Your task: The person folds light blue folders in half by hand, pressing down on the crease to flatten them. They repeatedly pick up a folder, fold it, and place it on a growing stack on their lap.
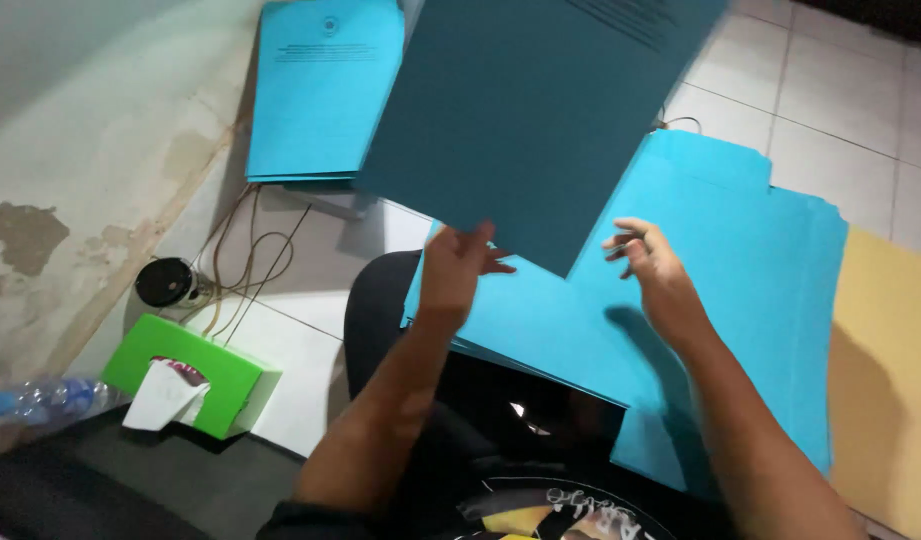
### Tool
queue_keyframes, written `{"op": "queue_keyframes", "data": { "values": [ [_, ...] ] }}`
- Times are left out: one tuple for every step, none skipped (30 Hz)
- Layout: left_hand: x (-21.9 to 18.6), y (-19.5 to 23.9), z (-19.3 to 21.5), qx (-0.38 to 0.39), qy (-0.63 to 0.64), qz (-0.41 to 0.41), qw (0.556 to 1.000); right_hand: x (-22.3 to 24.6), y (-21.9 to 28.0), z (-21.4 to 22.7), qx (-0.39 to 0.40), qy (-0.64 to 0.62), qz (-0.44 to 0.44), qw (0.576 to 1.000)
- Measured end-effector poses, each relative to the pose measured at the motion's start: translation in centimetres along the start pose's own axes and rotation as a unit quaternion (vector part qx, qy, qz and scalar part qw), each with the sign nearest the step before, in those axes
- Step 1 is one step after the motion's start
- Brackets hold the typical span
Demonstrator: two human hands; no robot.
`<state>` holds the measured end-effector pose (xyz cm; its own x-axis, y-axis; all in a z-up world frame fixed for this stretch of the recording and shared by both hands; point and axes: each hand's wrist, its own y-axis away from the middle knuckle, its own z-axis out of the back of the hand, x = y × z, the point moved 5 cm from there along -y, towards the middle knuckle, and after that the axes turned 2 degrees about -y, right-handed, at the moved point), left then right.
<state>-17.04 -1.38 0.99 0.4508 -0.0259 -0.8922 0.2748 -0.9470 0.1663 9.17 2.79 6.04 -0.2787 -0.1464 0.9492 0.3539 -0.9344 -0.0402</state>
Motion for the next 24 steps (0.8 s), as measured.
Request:
{"op": "queue_keyframes", "data": {
  "values": [
    [-0.4,-1.8,1.0,-0.006,0.000,0.000,1.000,-1.5,0.0,-0.3,0.006,-0.001,0.000,1.000],
    [-1.0,-3.6,2.5,-0.048,0.036,-0.029,0.998,-3.4,-0.1,-0.6,0.014,0.062,-0.028,0.998],
    [-1.6,-5.5,3.8,-0.088,0.072,-0.058,0.992,-5.1,-0.3,-0.7,0.020,0.127,-0.053,0.990],
    [-1.7,-7.2,5.4,-0.092,0.074,-0.060,0.991,-4.9,-0.2,-1.0,0.023,0.128,-0.052,0.990],
    [-1.8,-8.7,7.4,-0.134,0.064,-0.078,0.986,-4.7,-0.1,-1.1,0.009,0.152,-0.049,0.987],
    [-1.9,-10.2,9.3,-0.177,0.055,-0.096,0.978,-4.5,0.1,-1.1,-0.006,0.176,-0.045,0.983],
    [-2.4,-11.0,10.3,-0.180,0.054,-0.096,0.977,-4.9,0.0,-1.1,-0.002,0.175,-0.045,0.983],
    [-2.8,-11.7,11.5,-0.206,0.048,-0.090,0.973,-5.3,-0.1,-1.0,-0.017,0.188,-0.044,0.981],
    [-3.2,-12.4,12.6,-0.231,0.040,-0.083,0.969,-5.7,-0.1,-0.8,-0.034,0.200,-0.044,0.978],
    [-2.7,-13.7,14.0,-0.233,0.039,-0.083,0.968,-5.3,0.0,-1.1,-0.032,0.198,-0.044,0.979],
    [-2.2,-15.1,15.4,-0.239,0.041,-0.080,0.967,-4.6,0.0,-1.3,-0.032,0.207,-0.026,0.977],
    [-1.7,-16.5,16.8,-0.246,0.044,-0.078,0.965,-3.9,0.0,-1.6,-0.033,0.215,-0.008,0.976],
    [-1.2,-17.6,17.9,-0.245,0.044,-0.078,0.965,-3.8,0.0,-1.7,-0.033,0.215,-0.008,0.976],
    [-0.5,-18.8,18.9,-0.243,0.039,-0.063,0.967,-3.8,-0.1,-1.7,-0.032,0.229,-0.006,0.973],
    [0.2,-20.0,20.0,-0.241,0.035,-0.048,0.969,-3.7,0.0,-1.8,-0.032,0.243,-0.004,0.970],
    [0.0,-20.4,20.5,-0.240,0.034,-0.047,0.969,-3.8,-0.1,-1.9,-0.032,0.242,-0.005,0.970],
    [0.1,-20.8,20.9,-0.235,0.005,-0.022,0.972,-3.8,-0.1,-1.9,-0.031,0.250,-0.006,0.968],
    [0.2,-21.1,21.2,-0.230,-0.024,0.003,0.973,-3.9,-0.1,-1.9,-0.029,0.259,-0.007,0.966],
    [-0.1,-20.7,20.8,-0.229,-0.024,0.005,0.973,-3.7,-0.2,-1.9,-0.030,0.259,-0.009,0.965],
    [-0.6,-20.2,20.5,-0.240,-0.030,0.004,0.970,-3.4,-0.2,-2.0,-0.029,0.258,-0.010,0.966],
    [-1.0,-19.7,20.3,-0.252,-0.037,0.002,0.967,-3.2,-0.1,-2.1,-0.029,0.257,-0.010,0.966],
    [-0.8,-19.8,20.6,-0.252,-0.037,0.004,0.967,-3.2,-0.1,-2.0,-0.029,0.257,-0.011,0.966],
    [-0.4,-19.9,20.8,-0.246,-0.063,0.033,0.967,-3.1,-0.2,-2.0,-0.023,0.251,-0.005,0.968],
    [0.0,-20.1,21.0,-0.240,-0.089,0.063,0.965,-3.0,-0.3,-1.9,-0.018,0.245,0.002,0.969]
  ]
}}
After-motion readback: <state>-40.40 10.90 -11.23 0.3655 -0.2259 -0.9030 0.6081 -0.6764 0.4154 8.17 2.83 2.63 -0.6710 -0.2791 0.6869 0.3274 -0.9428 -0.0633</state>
